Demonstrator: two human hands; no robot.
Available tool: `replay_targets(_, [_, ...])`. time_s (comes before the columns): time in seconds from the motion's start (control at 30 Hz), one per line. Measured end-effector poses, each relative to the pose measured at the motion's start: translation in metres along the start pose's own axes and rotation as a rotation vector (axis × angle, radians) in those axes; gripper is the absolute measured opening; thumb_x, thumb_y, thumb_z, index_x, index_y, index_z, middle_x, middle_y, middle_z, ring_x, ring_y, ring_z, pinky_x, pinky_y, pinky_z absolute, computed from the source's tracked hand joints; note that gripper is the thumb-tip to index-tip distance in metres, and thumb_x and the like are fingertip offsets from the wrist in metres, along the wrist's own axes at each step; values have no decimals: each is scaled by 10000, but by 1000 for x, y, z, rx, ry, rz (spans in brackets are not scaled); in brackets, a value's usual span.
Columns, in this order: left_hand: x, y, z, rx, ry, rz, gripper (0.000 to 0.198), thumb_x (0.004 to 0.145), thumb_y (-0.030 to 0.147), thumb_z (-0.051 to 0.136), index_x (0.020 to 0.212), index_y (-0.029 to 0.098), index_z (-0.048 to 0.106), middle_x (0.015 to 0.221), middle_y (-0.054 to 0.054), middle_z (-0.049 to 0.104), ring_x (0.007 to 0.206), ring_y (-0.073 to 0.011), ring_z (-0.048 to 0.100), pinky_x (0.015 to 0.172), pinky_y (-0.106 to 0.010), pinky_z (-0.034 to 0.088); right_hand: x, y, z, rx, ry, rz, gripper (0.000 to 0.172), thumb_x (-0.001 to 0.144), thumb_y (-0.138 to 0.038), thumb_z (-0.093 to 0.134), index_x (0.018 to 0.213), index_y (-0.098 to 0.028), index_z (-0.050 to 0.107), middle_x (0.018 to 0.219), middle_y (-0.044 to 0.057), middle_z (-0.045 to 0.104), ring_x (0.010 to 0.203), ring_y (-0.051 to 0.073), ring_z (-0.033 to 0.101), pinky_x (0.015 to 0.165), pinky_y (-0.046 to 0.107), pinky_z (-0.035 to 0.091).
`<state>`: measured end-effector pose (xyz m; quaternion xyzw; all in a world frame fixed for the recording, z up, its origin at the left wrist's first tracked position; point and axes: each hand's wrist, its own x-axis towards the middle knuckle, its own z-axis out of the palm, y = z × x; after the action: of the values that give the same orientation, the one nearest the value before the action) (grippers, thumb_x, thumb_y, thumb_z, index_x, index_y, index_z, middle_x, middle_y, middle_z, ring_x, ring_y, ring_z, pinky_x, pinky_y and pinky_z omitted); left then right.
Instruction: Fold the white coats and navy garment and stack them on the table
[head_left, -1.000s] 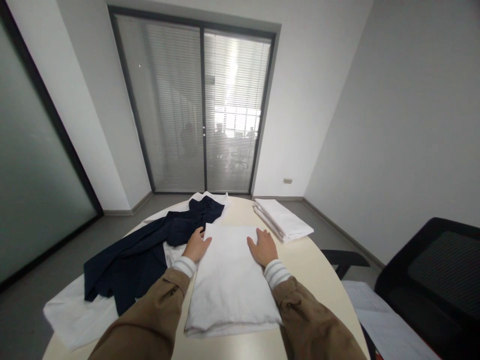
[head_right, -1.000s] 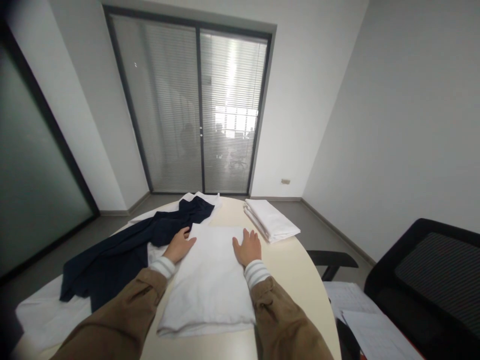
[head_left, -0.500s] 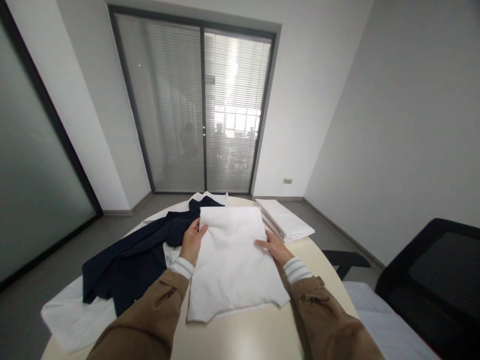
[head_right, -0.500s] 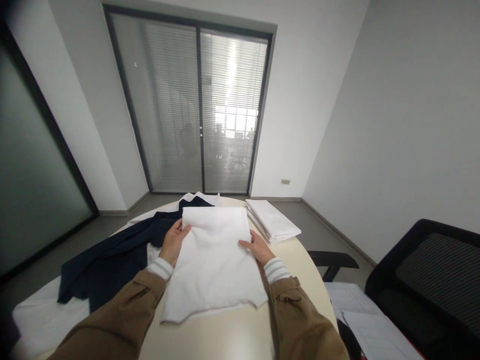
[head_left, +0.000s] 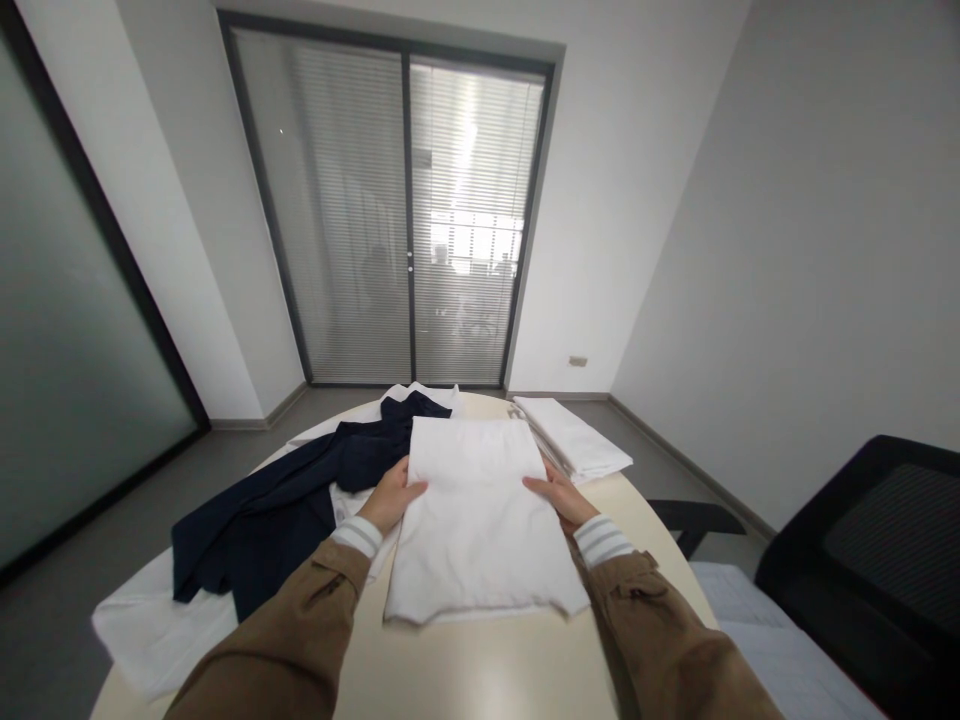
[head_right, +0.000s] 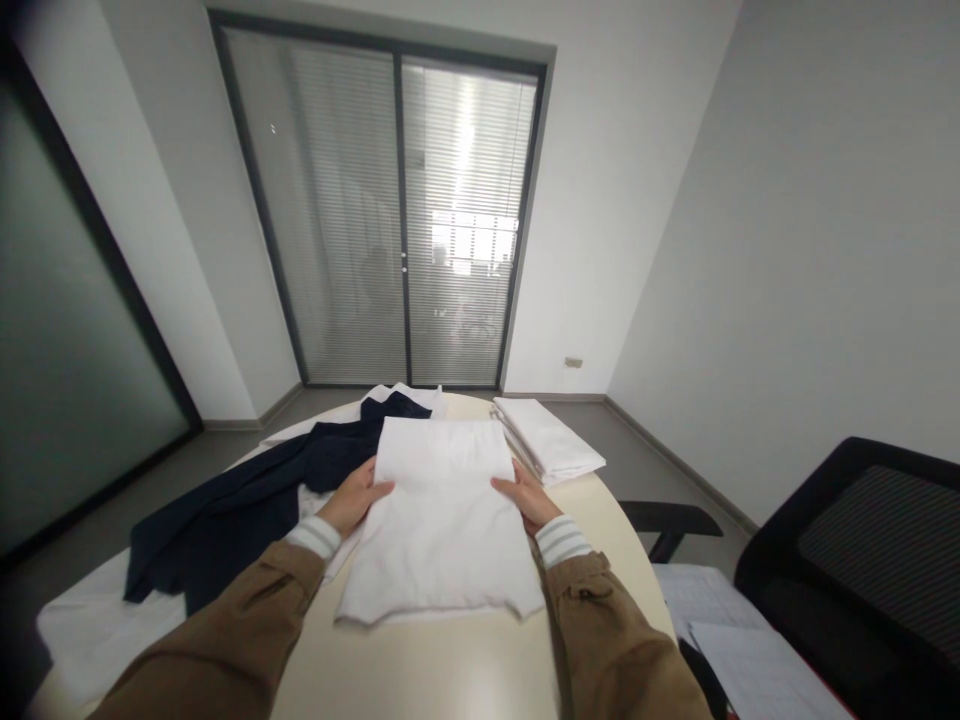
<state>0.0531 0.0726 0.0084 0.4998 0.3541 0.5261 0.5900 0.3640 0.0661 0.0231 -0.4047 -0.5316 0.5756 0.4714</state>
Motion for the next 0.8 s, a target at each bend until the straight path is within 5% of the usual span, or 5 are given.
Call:
replay_targets(0.33, [-1,-2,-3,30,46,25,573,545,310,867,1050,113,682,979,-126,759,962,-329,696,933,-497,504,-4,8,-21,-27,-167,76,582,595,-374,827,1120,-191,656,1118,131,728,1060,333,675,980,533,470])
replay_targets(0.53, [-2,-4,-2,-95,71,-17,540,576,299,859,1051,123,670,992,-117,756,920,-307,711,908,-476,522,1,16,-22,-92,-75,46,592,620,-412,810,1149,-205,644,1203,129,694,1143,340,633,1004,551,456])
replay_targets(0.8, [-5,1,1,-126,6,-50,594,592,277,843,1132,126,648,1134,-143,719,1042,-311,679,943,-465,514,1,16,-19,-21,-20,20,506,630,-408,818,1071,-200,683,1080,129,739,1095,363,658,998,584,459])
